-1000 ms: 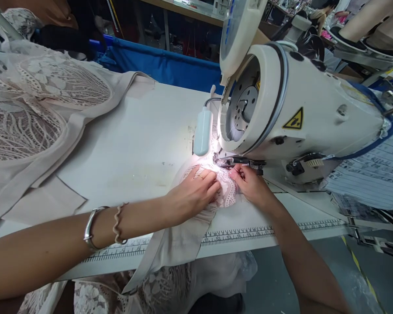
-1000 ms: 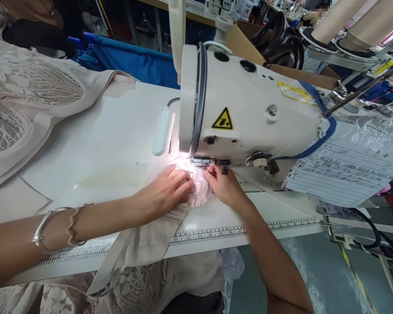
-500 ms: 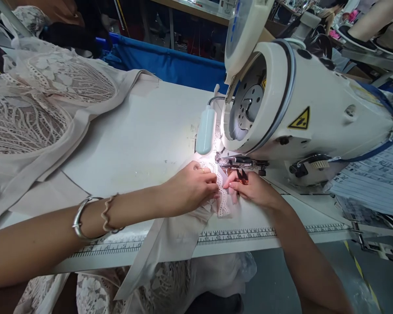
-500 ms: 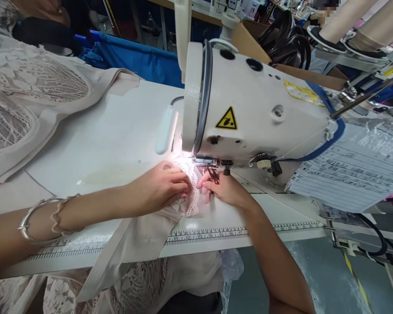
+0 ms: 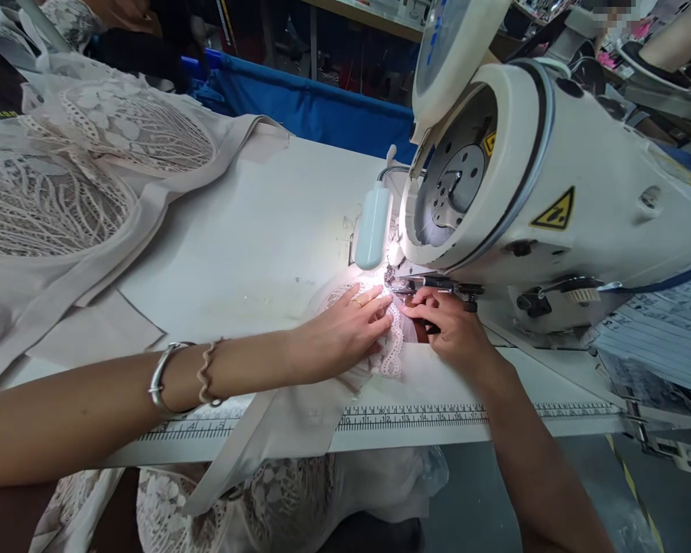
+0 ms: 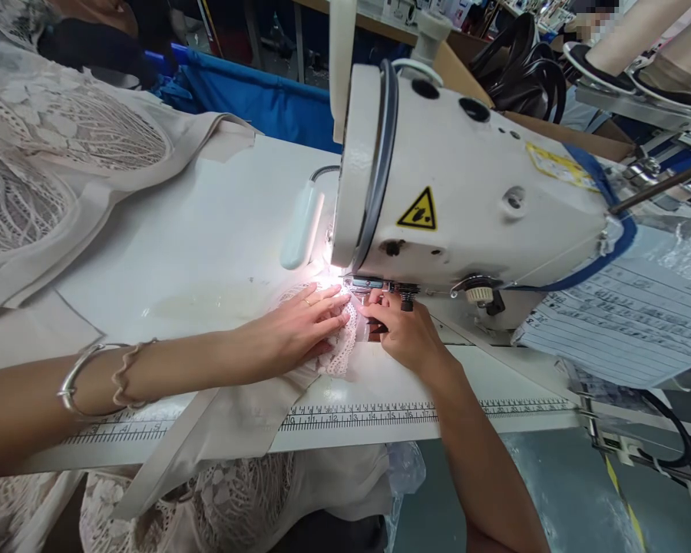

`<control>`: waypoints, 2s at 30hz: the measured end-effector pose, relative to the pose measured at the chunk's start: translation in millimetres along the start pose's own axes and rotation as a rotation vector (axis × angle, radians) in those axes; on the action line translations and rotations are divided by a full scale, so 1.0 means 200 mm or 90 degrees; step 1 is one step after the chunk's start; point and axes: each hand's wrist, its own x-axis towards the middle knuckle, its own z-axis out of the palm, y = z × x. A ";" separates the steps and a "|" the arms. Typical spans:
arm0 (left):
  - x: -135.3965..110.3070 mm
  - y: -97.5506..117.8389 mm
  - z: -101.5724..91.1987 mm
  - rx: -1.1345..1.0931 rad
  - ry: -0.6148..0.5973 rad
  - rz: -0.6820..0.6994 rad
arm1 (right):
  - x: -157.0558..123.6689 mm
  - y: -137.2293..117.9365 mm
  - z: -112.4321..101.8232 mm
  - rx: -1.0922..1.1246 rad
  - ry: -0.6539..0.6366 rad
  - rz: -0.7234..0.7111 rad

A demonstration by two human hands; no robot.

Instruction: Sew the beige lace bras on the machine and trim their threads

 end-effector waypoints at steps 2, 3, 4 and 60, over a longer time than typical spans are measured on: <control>0.00 -0.03 -0.02 -0.045 -0.025 0.011 | 0.02 -0.01 0.01 0.000 -0.006 -0.088; 0.00 -0.04 -0.03 -0.063 -0.035 0.014 | 0.03 -0.01 0.01 0.004 -0.001 -0.132; 0.00 -0.05 -0.03 -0.074 -0.040 0.016 | 0.04 -0.01 0.02 0.009 0.008 -0.169; 0.05 -0.18 -0.11 0.049 0.012 0.075 | 0.06 -0.04 0.02 -0.064 0.055 -0.226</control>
